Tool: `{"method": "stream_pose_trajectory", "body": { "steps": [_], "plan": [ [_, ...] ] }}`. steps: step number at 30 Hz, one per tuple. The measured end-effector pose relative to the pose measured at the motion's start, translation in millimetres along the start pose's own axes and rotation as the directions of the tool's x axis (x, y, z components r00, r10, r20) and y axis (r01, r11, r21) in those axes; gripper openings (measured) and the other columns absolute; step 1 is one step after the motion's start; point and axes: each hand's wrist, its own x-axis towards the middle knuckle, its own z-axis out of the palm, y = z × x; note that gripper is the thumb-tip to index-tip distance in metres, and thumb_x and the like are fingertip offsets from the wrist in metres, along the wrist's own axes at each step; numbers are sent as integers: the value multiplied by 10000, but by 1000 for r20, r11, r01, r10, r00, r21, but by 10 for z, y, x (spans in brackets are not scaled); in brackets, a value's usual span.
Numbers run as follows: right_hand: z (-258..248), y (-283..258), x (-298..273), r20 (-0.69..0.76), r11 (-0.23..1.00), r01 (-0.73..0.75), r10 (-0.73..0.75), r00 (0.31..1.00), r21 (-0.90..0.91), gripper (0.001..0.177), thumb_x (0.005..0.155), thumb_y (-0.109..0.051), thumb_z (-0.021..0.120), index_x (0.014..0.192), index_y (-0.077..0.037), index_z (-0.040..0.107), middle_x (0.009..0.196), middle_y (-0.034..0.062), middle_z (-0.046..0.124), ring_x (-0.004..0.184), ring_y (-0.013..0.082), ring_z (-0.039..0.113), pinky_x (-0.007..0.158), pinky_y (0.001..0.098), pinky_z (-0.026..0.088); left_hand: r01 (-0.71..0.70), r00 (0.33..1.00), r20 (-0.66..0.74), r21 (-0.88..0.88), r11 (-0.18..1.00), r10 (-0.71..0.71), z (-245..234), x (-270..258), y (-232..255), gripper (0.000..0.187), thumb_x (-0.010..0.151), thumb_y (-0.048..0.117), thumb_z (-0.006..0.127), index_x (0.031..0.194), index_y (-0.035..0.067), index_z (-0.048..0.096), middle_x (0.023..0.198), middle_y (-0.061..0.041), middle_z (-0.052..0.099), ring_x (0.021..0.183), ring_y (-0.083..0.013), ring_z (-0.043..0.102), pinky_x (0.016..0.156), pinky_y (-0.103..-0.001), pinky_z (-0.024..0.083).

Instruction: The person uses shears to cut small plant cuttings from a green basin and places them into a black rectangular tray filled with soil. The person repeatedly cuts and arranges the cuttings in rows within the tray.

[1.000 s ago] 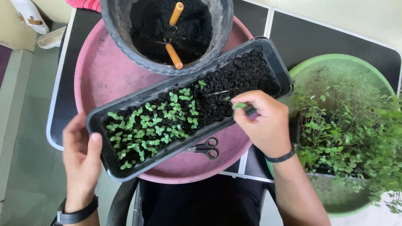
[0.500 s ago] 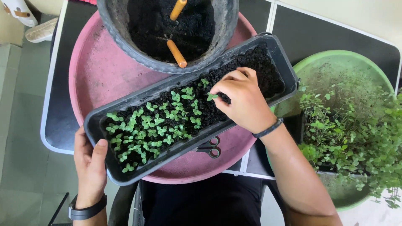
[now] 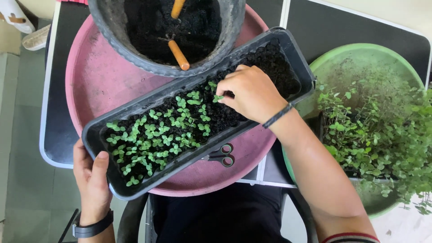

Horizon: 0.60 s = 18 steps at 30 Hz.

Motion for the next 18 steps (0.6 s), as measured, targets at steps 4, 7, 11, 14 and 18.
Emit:
{"method": "stream_pose_trajectory", "body": {
  "steps": [4,7,11,14,18],
  "plan": [
    [-59,19,71,117,981,-157,143,983,115,94,911,-298,798,889,-209,780,875,-33,766,878,259,636,773,463,518,-9,1000,2,23,1000,9,-3,-1,8,572,969,364,566,1437,62,437,1348,-115,558,1216,-199,522,1084,-359,428],
    [-49,31,115,239,957,-259,224,945,128,95,919,-299,778,904,-210,804,880,-32,787,876,267,660,860,437,505,-14,1000,10,-9,1000,14,3,-4,10,566,972,367,564,1437,69,438,1367,-109,559,1230,-192,522,1099,-359,427],
    [54,83,112,111,983,-165,156,981,78,91,877,-299,831,830,-241,778,817,-35,687,826,264,610,783,463,463,-10,1000,1,-16,1000,10,-5,4,-25,580,967,373,578,1438,68,433,1353,-112,564,1208,-184,523,1087,-348,428],
    [62,55,119,88,985,-170,166,982,35,112,872,-303,847,805,-261,768,802,-46,620,867,264,586,751,457,438,-6,1000,-1,-2,1000,6,0,-3,5,587,967,375,576,1441,61,431,1347,-113,563,1203,-181,519,1084,-341,423],
    [-15,10,113,71,980,-171,165,984,103,104,902,-297,827,828,-245,774,821,-42,607,872,241,581,795,450,409,-13,1000,5,8,1000,13,4,-5,30,586,964,386,575,1433,62,437,1341,-114,564,1206,-194,528,1079,-355,432]
  ]
}}
